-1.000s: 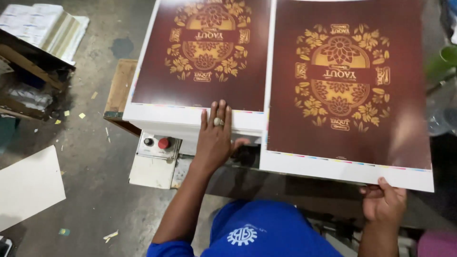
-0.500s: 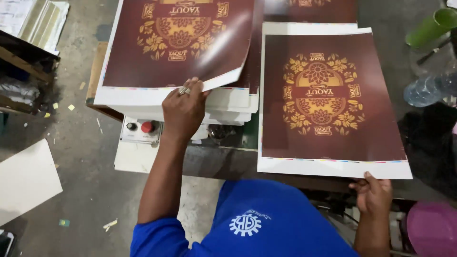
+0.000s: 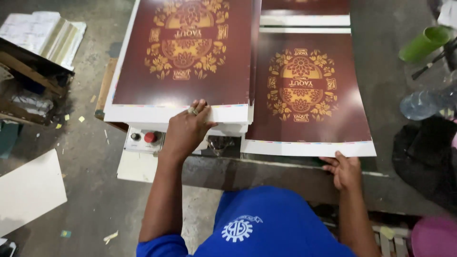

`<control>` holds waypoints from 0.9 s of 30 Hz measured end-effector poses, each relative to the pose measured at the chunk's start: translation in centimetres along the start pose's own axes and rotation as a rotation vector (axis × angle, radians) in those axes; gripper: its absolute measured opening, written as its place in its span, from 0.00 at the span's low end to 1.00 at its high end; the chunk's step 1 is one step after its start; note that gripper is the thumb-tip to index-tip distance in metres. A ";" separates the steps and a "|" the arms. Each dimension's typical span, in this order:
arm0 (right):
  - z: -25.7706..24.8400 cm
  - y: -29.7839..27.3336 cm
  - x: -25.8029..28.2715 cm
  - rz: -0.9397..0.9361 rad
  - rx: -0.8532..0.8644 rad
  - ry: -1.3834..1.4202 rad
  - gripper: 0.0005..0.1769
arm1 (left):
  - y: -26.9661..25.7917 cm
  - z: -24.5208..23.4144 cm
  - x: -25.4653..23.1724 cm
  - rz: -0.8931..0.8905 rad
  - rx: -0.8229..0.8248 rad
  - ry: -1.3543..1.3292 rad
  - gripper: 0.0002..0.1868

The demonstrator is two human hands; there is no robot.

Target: The person repeatedly picks up large, maroon-colored printed sheets from a stack on a table and places them onto a separate pile to the right. The task involves continuous manual handling of the paper sheets in a repetitive stacking motion.

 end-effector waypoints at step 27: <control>15.8 -9.2 8.7 -0.021 0.303 0.212 0.23 | -1.5 1.2 -16.0 0.324 -0.133 -0.383 0.25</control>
Point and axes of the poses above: each hand's wrist, its own y-axis towards the middle knuckle, its own z-axis out of the palm, x = y × z, the point moved 5 cm from there along y, towards the middle knuckle, and after that the axes turned 3 degrees about -x, right-handed, at the moved point
